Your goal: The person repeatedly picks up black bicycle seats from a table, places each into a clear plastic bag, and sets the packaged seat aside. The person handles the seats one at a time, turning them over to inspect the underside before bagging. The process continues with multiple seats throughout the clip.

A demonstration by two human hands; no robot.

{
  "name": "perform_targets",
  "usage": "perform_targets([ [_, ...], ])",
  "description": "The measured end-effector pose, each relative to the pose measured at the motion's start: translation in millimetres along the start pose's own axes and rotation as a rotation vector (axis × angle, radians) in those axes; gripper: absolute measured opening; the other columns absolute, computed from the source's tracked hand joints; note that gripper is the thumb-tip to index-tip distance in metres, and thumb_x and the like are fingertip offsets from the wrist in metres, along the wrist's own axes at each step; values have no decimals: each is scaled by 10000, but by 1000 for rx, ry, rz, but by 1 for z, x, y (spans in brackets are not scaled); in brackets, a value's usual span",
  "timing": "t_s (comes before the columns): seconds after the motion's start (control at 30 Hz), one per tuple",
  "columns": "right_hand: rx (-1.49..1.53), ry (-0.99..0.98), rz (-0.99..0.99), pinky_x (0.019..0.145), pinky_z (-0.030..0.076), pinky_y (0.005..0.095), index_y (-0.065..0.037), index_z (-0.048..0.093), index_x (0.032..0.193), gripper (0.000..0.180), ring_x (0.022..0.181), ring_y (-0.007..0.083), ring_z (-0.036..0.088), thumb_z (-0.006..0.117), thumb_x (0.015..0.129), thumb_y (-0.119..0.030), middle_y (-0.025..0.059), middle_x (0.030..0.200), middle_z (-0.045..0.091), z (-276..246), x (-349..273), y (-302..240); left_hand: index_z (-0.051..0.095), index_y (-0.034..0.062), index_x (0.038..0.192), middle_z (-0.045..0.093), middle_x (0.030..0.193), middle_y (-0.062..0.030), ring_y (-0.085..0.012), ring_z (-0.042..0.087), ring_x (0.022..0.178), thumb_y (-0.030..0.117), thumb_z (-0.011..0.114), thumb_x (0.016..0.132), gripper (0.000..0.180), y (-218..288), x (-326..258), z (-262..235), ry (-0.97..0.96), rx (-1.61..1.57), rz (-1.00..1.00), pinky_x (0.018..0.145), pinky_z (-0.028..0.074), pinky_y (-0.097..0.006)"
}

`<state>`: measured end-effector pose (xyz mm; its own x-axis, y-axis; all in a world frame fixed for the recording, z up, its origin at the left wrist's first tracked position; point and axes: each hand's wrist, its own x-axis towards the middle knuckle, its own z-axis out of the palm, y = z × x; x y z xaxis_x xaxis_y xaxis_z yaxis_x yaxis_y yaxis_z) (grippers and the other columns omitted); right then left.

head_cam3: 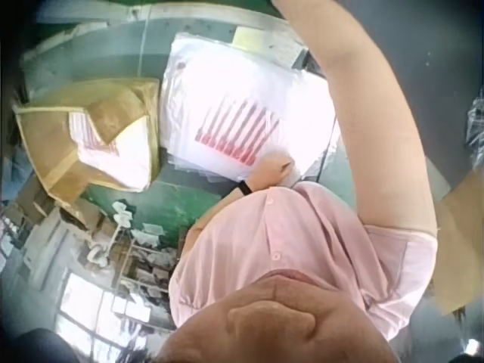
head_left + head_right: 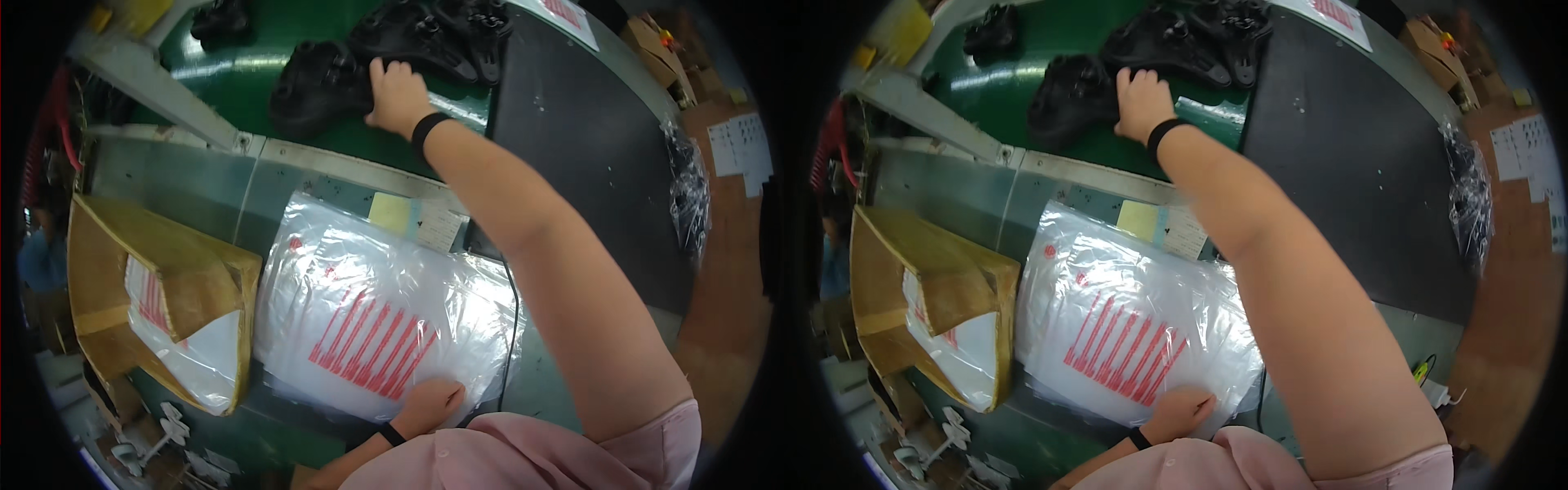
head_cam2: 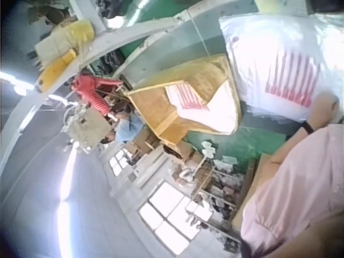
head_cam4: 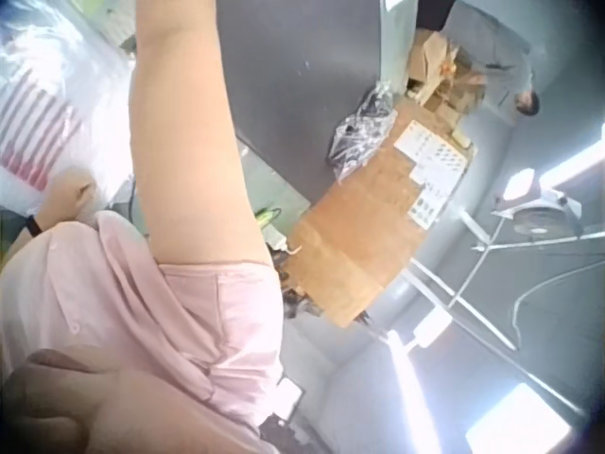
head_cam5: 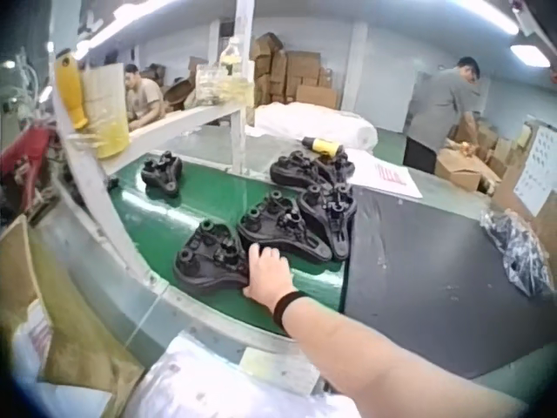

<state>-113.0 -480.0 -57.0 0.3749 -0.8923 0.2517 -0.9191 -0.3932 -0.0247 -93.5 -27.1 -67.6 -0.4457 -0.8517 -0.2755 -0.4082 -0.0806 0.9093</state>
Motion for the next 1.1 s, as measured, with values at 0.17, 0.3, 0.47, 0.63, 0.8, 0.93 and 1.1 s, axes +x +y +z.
perform_targets([
  [0.17, 166, -208, 103, 922, 405, 409, -42, 638, 1061, 641, 1082, 294, 512, 808, 558, -402, 135, 1078, 557, -22, -32, -20, 678, 36, 836, 668, 746, -115, -226, 597, 583, 146, 637, 871, 122, 21, -21, -21, 174, -45, -173, 581, 489, -313],
  [0.3, 1191, -517, 358, 776, 559, 384, 87, 588, 1019, 592, 837, 330, 668, 774, 616, -305, 204, 955, 652, -74, -93, 15, 679, 20, 934, 666, 778, -35, -94, 609, 665, 101, 663, 870, 104, 3, -39, -30, 74, -483, -393, 597, 485, -243],
  [0.47, 2473, -843, 522, 553, 530, 377, 54, 484, 1213, 532, 661, 278, 645, 496, 903, -379, 243, 953, 632, -175, -274, 25, 647, 34, 1016, 655, 817, -42, -111, 613, 681, 81, 634, 891, 133, -10, -42, -26, 160, -841, -290, 626, 502, -243],
  [0.63, 2972, -629, 309, 401, 469, 296, 103, 391, 1259, 813, 596, 232, 607, 592, 771, -515, 167, 866, 543, -230, -417, 16, 632, 11, 982, 650, 839, -46, -120, 627, 756, 140, 575, 937, 148, 27, -36, -8, 169, -881, -387, 662, 512, -248],
  [0.8, 2786, -428, 308, 337, 437, 303, 87, 377, 1286, 858, 559, 229, 586, 604, 748, -542, 175, 849, 524, -282, -484, 20, 641, 0, 916, 645, 805, -37, -103, 593, 712, 177, 567, 934, 192, 53, -27, 11, 84, -797, -252, 673, 483, -242],
  [0.93, 1469, 58, 454, 855, 512, 328, 58, 386, 1332, 778, 992, 226, 614, 769, 732, -255, 190, 1108, 583, -310, -507, 25, 633, 18, 821, 609, 711, -17, -73, 527, 625, 157, 609, 898, 160, 40, -9, 20, 87, -650, -136, 601, 427, -225],
  [1.1, 1411, -177, 543, 945, 443, 334, 23, 452, 1319, 772, 1102, 227, 574, 825, 666, -154, 145, 1195, 602, -278, -512, 18, 634, 42, 853, 583, 702, 10, -56, 488, 598, 114, 627, 886, 80, 14, -1, 27, 228, -744, -197, 543, 378, -211],
])
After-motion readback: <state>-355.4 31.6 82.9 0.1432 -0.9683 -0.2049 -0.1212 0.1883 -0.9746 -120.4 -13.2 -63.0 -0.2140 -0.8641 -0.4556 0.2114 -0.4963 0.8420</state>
